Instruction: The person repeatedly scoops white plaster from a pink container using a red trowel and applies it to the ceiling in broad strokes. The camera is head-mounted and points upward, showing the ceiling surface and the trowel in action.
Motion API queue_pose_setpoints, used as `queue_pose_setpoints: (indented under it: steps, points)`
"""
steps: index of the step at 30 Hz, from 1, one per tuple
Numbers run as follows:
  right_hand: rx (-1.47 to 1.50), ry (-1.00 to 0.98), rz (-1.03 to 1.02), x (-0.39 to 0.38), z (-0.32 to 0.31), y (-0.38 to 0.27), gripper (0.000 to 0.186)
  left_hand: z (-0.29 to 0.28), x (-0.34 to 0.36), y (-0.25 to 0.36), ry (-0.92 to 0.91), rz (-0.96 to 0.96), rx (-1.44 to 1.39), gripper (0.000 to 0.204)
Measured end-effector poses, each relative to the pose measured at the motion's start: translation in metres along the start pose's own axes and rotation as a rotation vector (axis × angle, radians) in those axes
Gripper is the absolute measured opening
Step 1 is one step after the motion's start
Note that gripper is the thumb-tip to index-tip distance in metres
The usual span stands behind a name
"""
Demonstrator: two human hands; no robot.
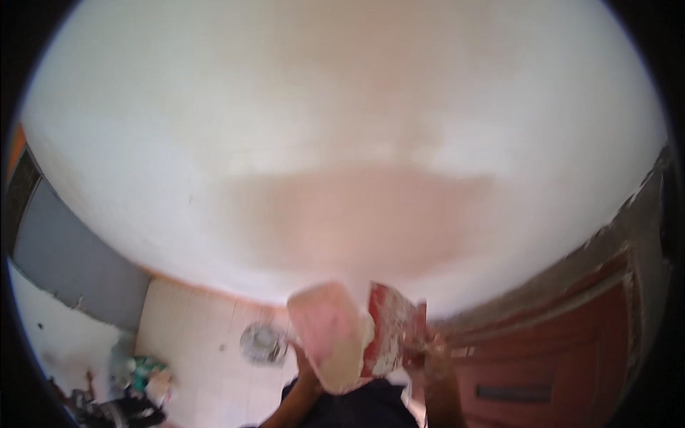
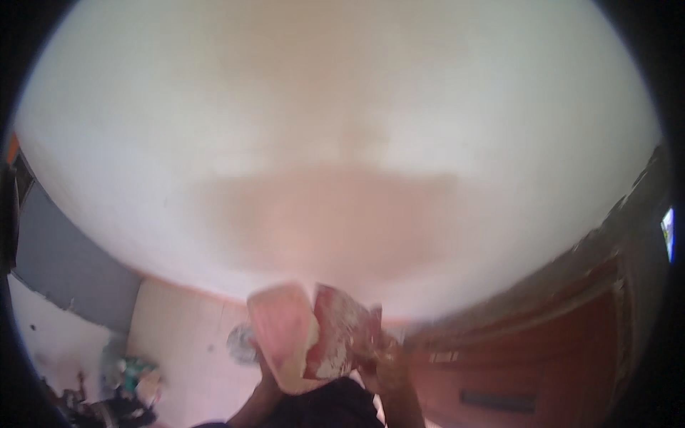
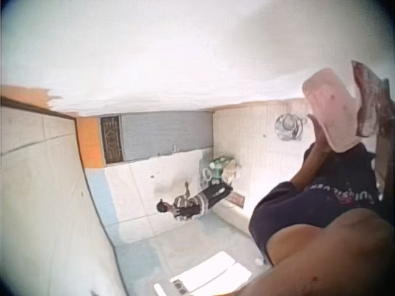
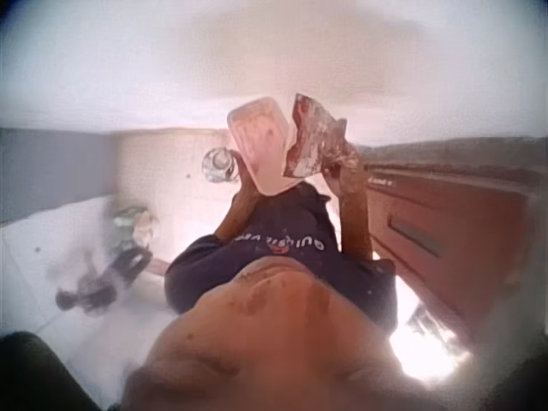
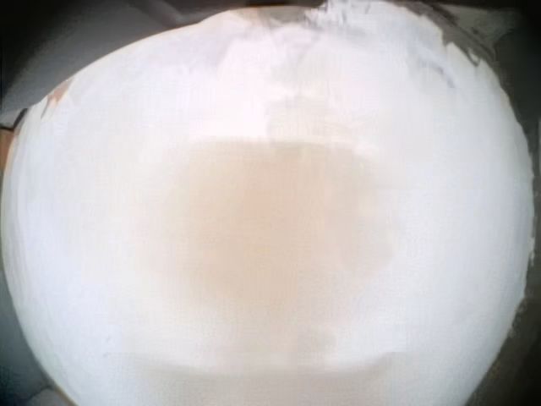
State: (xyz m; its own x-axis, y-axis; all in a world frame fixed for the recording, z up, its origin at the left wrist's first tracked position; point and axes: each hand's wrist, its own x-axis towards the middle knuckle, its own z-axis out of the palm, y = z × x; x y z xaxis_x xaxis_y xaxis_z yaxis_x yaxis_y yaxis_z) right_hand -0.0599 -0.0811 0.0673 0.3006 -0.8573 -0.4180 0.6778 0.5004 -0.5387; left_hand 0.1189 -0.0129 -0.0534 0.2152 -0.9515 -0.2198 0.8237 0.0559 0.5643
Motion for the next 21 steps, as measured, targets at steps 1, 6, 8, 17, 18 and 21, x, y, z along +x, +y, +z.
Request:
queue_pose_setpoints:
  steps: [1,6,8,17,18,21]
  points:
    - [0.028,-0.187,0.025,0.014,-0.011,-0.004,0.018,0.016,-0.002,0.010,-0.032,0.038,0.034,0.088]
    - [-0.020,-0.005,-0.341,0.062,-0.027,-0.036,0.021,-0.014,0.052,-0.023,-0.100,-0.060,-0.316,0.078]
    - [0.043,-0.170,-0.410,0.094,-0.020,-0.067,0.024,-0.020,0.070,-0.023,-0.095,-0.046,-0.308,0.079]
    - [-0.224,-0.143,-1.367,0.156,0.125,-0.133,0.016,-0.049,0.118,0.010,-0.171,0.076,-0.318,0.086]
    - [-0.337,0.016,-1.522,0.148,0.101,-0.086,0.015,-0.094,0.095,-0.002,-0.111,-0.014,-0.299,0.087]
    - [-0.934,0.110,-2.138,0.133,0.169,-0.072,0.026,-0.128,0.078,0.013,-0.118,-0.001,-0.315,0.089]
